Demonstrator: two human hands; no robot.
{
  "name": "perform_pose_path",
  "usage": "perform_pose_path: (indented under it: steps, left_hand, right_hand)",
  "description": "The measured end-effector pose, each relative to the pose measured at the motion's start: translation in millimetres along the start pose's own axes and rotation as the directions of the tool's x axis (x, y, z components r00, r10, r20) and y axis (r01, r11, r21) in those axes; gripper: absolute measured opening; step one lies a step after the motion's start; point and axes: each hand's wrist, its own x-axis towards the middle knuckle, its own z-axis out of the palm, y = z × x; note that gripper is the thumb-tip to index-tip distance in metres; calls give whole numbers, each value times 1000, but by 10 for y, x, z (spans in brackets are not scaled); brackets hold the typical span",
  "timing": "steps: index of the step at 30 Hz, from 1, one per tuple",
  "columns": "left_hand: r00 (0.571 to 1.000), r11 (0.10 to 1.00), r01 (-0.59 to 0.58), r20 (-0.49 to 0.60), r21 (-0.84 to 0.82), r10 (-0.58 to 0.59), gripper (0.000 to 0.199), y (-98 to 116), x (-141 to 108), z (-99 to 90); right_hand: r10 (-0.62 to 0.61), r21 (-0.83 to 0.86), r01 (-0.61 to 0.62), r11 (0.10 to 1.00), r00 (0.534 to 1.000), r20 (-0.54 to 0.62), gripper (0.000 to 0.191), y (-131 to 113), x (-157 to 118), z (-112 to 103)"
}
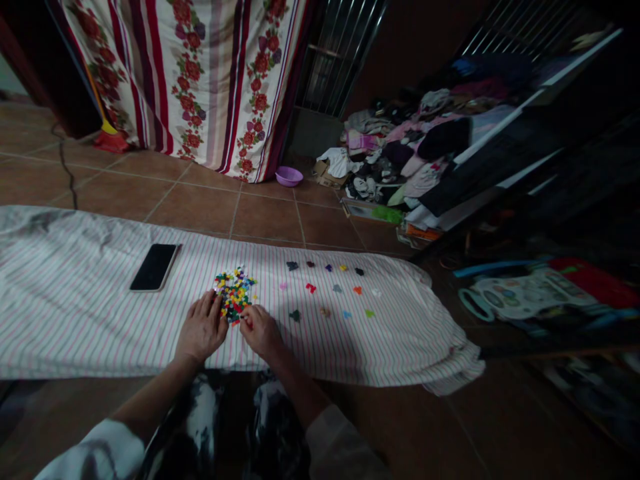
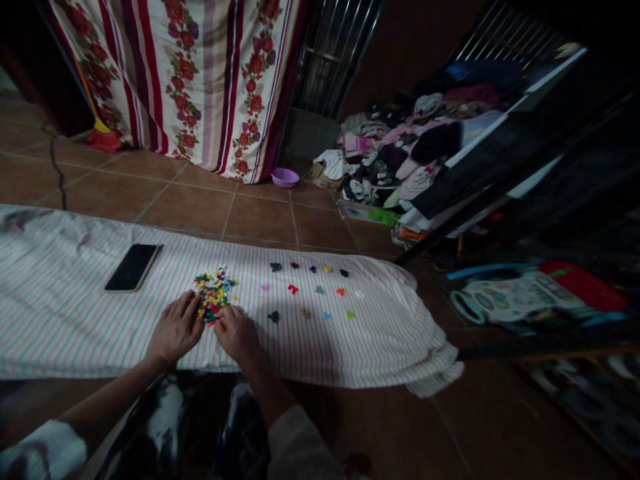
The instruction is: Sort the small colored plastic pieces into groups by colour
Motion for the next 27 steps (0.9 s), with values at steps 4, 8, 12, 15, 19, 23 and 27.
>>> perform_pose_path:
  steps: [4, 8, 12, 15, 19, 23, 27]
  left_hand:
    - [1000, 1000, 6, -2, -5, -6, 48, 4, 2, 3]
    - [1000, 1000, 14, 1, -13, -14, 48, 0, -2, 11]
    - [1000, 999, 26, 1, -48, -26, 49, -4, -14, 28]
    - [1000, 996, 25, -9, -83, -26, 50, -12, -24, 47]
    - [1000, 994, 17, -23, -104, -20, 51, -24, -29, 57]
    - [1000, 993, 2, -19, -119, -5, 52, -30, -26, 41]
    - [1000, 995, -14, 5, -97, 15, 51, -34, -21, 22]
  right_hand:
    - [94, 83, -89, 993, 993, -64, 7, -10, 15, -40]
    - [162, 152, -147, 977, 982, -94, 9, -2, 23, -112]
    - [158, 154, -134, 979, 975, -153, 12, 81, -11, -195]
    - [132, 129, -106, 986, 969, -210, 17, 196, -53, -273]
    - [148, 129, -115, 985, 948, -281, 22, 381, -110, -408]
    - [184, 146, -139, 979, 914, -361, 22, 588, -147, -567]
    - [220, 147, -171, 974, 859, -463, 21, 835, -170, -761]
